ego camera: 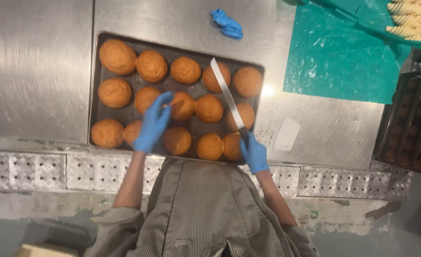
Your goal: The person slices a set of buns on a tray using a long serrated knife, handling each bun one at a time to make cross-shaped cuts into the tops while wearing blue gloves.
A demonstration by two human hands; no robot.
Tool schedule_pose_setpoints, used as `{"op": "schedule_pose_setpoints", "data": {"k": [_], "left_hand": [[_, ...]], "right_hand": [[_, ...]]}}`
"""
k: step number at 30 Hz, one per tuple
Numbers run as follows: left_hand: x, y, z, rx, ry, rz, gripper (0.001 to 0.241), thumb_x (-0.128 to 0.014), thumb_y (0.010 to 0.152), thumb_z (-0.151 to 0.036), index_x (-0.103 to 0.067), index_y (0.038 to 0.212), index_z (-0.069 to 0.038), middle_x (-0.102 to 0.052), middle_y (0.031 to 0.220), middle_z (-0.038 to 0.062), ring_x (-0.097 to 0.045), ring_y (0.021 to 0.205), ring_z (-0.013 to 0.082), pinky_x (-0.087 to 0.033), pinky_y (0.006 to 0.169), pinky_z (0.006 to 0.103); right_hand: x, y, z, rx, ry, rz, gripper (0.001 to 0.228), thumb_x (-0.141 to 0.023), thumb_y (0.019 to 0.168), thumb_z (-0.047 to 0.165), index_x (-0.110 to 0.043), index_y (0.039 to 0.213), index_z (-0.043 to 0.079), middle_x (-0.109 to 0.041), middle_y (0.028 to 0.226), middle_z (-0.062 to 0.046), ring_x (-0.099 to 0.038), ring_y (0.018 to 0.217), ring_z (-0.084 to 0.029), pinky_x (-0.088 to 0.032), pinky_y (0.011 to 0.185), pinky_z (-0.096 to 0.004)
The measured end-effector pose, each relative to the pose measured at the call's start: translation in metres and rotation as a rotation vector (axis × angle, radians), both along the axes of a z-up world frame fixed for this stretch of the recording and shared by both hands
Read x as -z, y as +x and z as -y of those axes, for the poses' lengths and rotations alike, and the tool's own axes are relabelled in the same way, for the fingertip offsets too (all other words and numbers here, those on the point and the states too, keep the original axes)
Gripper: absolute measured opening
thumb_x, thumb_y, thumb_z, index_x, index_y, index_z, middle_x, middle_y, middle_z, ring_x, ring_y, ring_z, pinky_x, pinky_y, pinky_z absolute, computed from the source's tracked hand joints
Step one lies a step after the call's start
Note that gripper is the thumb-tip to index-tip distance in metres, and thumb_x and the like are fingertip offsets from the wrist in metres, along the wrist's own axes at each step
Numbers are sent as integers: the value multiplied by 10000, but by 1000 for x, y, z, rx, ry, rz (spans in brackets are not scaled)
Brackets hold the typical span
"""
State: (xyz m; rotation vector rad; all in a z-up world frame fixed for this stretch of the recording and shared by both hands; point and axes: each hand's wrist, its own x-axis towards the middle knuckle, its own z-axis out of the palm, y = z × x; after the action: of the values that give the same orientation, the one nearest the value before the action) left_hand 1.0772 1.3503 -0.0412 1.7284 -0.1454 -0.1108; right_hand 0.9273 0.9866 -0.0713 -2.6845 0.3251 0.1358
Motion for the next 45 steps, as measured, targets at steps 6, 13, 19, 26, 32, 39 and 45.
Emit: {"op": "schedule_pose_setpoints", "data": {"k": [6, 13, 19, 26, 32, 39, 45], "left_hand": [[52, 85, 116, 103, 225, 209, 439, -576, 1052, -271, -576, 1408, -13, -593, 1444, 217, -544, 1364, 393, -439, 1166, 465], [86, 159, 189, 320, 748, 112, 617, -643, 979, -493, -586, 1315, 21, -590, 1283, 270, -544, 1184, 472, -494, 992, 543], [61, 167, 179, 308, 735, 103, 723, -803, 777, -560, -649, 1231, -18, -577, 1272, 247, -513, 1185, 470, -493, 969, 545], [32, 141, 161, 536, 433, -133, 802, -829, 755, -514, -577, 1371, -67, -655, 1229, 202, -629, 1163, 397, -525, 997, 480], [40, 126, 126, 266, -488, -344, 667, -776, 909, -412, -563, 1372, 19, -608, 1363, 239, -662, 1240, 310, -539, 1043, 462], [-17, 78, 131, 452, -1478, -800, 594, -595, 988, -543, -500, 1401, -127, -477, 1552, 247, -557, 1363, 427, -488, 1126, 553], [-70, 61, 130, 427, -1553, -670, 690, -518, 1026, -518, -414, 1566, -102, -433, 1610, 258, -490, 1471, 380, -448, 1223, 494]], "right_hand": [[12, 1, 9, 150, 185, 48, 329, -642, 994, 283, -600, 1228, 56, -734, 911, -232, -708, 827, -450, -550, 695, -513], [6, -9, 16, 433, 365, 377, 218, -600, 1042, 173, -618, 1166, -5, -731, 957, -178, -697, 809, -269, -545, 740, -393], [19, -37, 16, 578, 458, 324, 242, -594, 1028, 156, -619, 1187, -25, -717, 936, -133, -638, 793, -175, -528, 708, -356], [27, -44, 15, 413, 441, 405, 258, -609, 1049, 141, -625, 1210, -59, -719, 1022, -114, -661, 898, -153, -541, 780, -324], [-5, -31, 3, 465, 685, 351, 405, -516, 1074, 158, -544, 1430, -32, -629, 832, -39, -481, 627, -65, -417, 554, -232], [-80, 9, -40, 397, 767, 327, 250, -479, 1046, 137, -582, 1198, -32, -575, 641, -17, -541, 508, -85, -450, 470, -257], [-138, 18, -82, 98, 569, 251, 231, -506, 1070, 171, -623, 1200, 20, -596, 640, -76, -617, 539, -188, -476, 518, -327]]}}
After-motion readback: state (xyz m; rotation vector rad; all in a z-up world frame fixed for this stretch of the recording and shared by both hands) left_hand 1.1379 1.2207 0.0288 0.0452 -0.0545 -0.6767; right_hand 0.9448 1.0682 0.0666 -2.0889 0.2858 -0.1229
